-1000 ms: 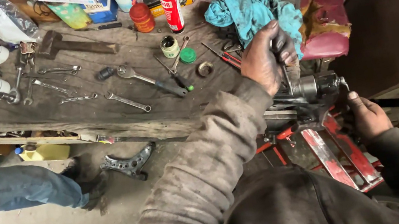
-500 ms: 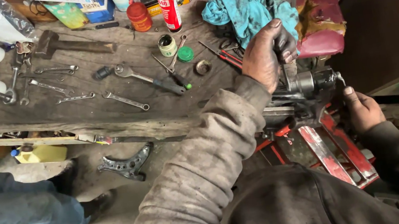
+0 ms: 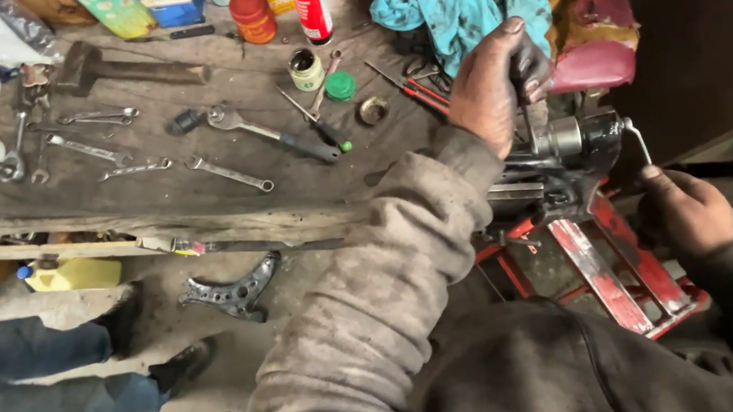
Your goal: The person sprays a mechanical part held in a bench vise with lubricant, then uses a wrench to turn a nut on the part. They repeatedly tighten and loosen the nut while holding the part steady with the other hand.
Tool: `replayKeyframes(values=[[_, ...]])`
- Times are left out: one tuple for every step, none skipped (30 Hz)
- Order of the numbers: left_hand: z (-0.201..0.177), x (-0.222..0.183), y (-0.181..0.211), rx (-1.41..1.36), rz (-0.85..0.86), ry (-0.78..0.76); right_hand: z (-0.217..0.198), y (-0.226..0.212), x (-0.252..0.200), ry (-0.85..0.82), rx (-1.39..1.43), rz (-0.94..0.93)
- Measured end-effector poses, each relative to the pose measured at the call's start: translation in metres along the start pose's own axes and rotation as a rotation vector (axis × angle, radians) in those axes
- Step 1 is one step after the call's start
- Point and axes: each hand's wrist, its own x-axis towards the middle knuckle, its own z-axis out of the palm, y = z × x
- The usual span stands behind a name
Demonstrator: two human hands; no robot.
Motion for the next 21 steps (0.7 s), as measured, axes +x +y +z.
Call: replayKeyframes(values=[[-0.002, -0.001, 0.0, -0.003, -0.01, -0.001, 0.002, -0.002, -0.004, 0.007, 0.003, 0.007], [-0.003, -0.001, 0.001, -0.009, -0.032, -0.005, 0.005, -0.005, -0.007, -0.006, 0.018, -0.023], [-0.005, -0.002, 0.003, -0.015, -0.054, -0.009, 0.008, -0.008, -0.01, -0.019, 0.033, -0.053], [-0.005, -0.002, 0.002, -0.016, -0.064, -0.011, 0.005, -0.003, -0.01, -0.013, 0.038, -0.047], [-0.005, -0.003, 0.001, -0.03, -0.078, -0.01, 0.003, 0.002, -0.01, -0.02, 0.051, -0.059], [-0.005, -0.003, 0.004, -0.039, -0.082, -0.009, 0.002, 0.004, -0.007, -0.034, 0.063, -0.08], [-0.006, -0.003, 0.006, -0.035, -0.083, -0.013, 0.001, 0.006, -0.002, -0.034, 0.068, -0.082], [-0.005, -0.004, 0.007, -0.017, -0.083, -0.018, -0.001, 0.009, 0.001, -0.041, 0.072, -0.068], [-0.005, -0.005, 0.008, 0.001, -0.084, -0.024, -0.004, 0.013, 0.004, -0.048, 0.076, -0.053], [-0.008, -0.004, 0.005, 0.003, -0.085, -0.026, -0.005, 0.014, 0.005, -0.046, 0.079, -0.055], [-0.011, -0.004, 0.001, -0.018, -0.055, -0.018, -0.006, 0.014, 0.006, -0.053, 0.08, -0.044], [-0.013, -0.003, -0.001, -0.039, -0.025, -0.008, -0.007, 0.015, 0.008, -0.061, 0.079, -0.034], [-0.011, -0.003, 0.002, -0.037, -0.025, -0.01, -0.005, 0.013, 0.008, -0.062, 0.081, -0.036], [-0.009, -0.004, 0.005, -0.02, -0.051, -0.01, -0.003, 0.01, 0.009, -0.064, 0.061, -0.046], [-0.007, -0.005, 0.008, -0.003, -0.078, -0.009, -0.002, 0.008, 0.009, -0.066, 0.041, -0.056], [-0.006, -0.004, 0.008, -0.004, -0.073, -0.015, 0.002, 0.002, 0.009, -0.064, 0.039, -0.063], [-0.005, -0.003, 0.008, 0.03, -0.058, -0.003, 0.005, -0.005, 0.008, -0.058, 0.037, -0.107], [-0.005, -0.006, 0.009, 0.069, -0.049, 0.016, 0.011, -0.009, 0.005, -0.056, 0.038, -0.144], [-0.007, -0.003, 0.006, 0.072, -0.049, 0.017, 0.011, -0.009, 0.01, -0.058, 0.04, -0.144], [-0.009, -0.002, 0.002, 0.023, -0.044, 0.011, 0.012, -0.008, 0.015, -0.058, 0.065, -0.148], [-0.011, -0.001, -0.001, -0.026, -0.039, 0.005, 0.013, -0.006, 0.019, -0.058, 0.089, -0.153]])
